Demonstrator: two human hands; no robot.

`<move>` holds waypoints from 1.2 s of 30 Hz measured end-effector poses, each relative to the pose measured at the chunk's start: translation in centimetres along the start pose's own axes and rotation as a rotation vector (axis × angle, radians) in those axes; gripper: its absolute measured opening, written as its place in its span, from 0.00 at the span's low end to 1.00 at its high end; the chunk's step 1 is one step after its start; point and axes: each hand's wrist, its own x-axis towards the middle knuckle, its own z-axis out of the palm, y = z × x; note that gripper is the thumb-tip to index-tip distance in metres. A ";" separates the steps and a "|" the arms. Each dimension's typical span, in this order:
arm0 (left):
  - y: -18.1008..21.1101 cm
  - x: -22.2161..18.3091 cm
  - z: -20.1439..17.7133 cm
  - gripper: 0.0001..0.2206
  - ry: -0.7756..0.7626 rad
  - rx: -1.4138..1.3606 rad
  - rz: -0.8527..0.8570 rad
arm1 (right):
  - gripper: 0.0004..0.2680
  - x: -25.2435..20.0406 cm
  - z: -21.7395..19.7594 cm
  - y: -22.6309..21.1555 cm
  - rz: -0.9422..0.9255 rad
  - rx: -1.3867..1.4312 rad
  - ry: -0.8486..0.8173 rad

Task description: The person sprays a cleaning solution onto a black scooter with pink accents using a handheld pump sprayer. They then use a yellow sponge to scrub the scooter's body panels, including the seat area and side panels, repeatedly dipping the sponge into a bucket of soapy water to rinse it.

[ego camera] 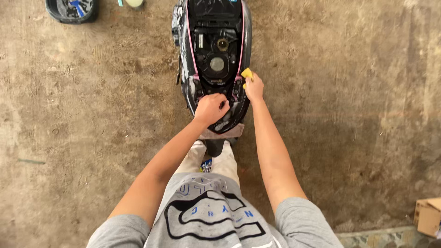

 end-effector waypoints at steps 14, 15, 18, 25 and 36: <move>0.2 0.2 -0.1 0.08 0.045 -0.026 0.000 | 0.15 -17.8 0.0 -2.4 -0.667 -0.443 0.118; 0.2 0.2 -0.2 0.08 0.042 -0.020 -0.005 | 0.18 -15.2 -0.5 -2.7 -0.691 -0.465 0.095; -0.5 0.5 -0.3 0.09 0.045 -0.056 0.006 | 0.19 -7.9 0.0 -5.4 -0.387 -0.640 0.013; -1.0 -0.1 -0.1 0.09 0.035 -0.048 -0.067 | 0.09 -2.9 1.8 -7.4 -0.260 -0.829 0.081; -0.5 0.1 -0.2 0.09 0.012 -0.099 -0.109 | 0.03 -14.0 0.4 -7.4 -0.406 -1.168 -0.147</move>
